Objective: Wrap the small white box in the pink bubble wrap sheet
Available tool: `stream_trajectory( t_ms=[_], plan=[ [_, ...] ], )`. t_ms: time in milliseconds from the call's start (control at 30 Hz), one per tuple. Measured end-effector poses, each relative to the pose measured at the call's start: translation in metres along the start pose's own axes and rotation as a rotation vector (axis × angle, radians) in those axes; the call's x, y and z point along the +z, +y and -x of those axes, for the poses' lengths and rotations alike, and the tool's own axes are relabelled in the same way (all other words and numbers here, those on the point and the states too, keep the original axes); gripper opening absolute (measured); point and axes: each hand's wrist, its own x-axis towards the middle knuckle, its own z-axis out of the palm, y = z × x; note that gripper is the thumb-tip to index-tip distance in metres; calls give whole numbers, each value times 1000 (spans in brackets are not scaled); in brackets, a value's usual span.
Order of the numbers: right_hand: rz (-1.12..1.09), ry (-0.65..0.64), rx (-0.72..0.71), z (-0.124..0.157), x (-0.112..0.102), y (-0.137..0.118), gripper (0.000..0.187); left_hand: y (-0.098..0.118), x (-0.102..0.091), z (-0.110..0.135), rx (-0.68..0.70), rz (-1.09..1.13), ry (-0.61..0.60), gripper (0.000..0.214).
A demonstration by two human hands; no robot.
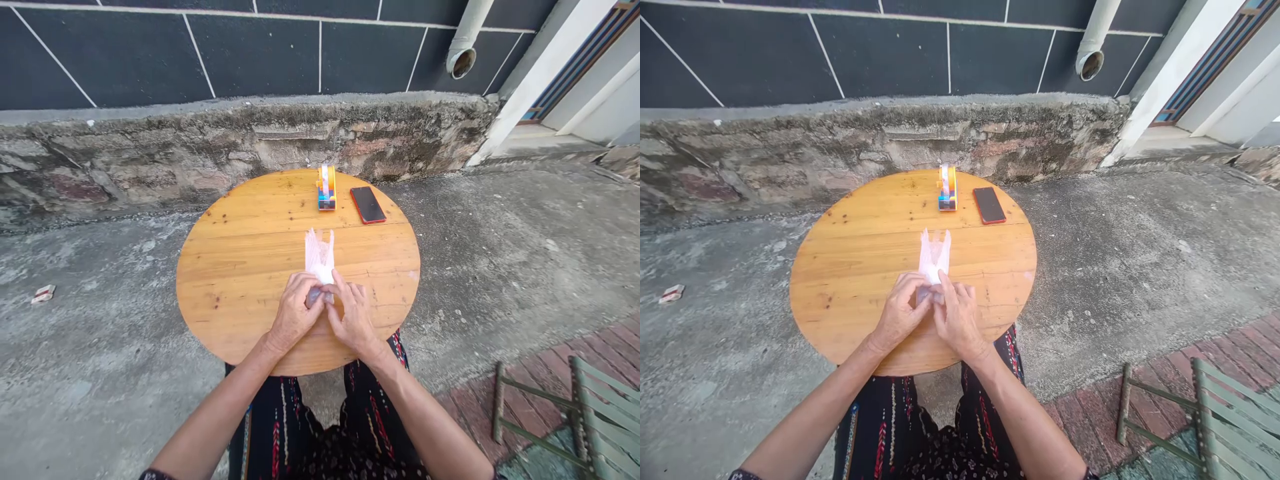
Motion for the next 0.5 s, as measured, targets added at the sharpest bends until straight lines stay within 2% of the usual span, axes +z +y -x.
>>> stream_trajectory(
  t_ms=[67, 167, 267, 400, 500],
  plan=[
    [-84, -13, 6, 0, -5, 7, 58, 3, 1, 0, -15, -34, 7, 18],
    [-154, 36, 32, -10, -13, 24, 38, 5, 3, 0, 35, -90, 20, 17],
    [-144, 14, 22, -30, -19, 40, 32, 5, 5, 0, 90, -151, 39, 15],
    [53, -148, -35, -58, -22, 45, 37, 5, 4, 0, 109, -241, 63, 16],
    [253, -227, -107, -72, -21, 43, 38, 5, 1, -1, 79, -280, 18, 15]
  ],
)
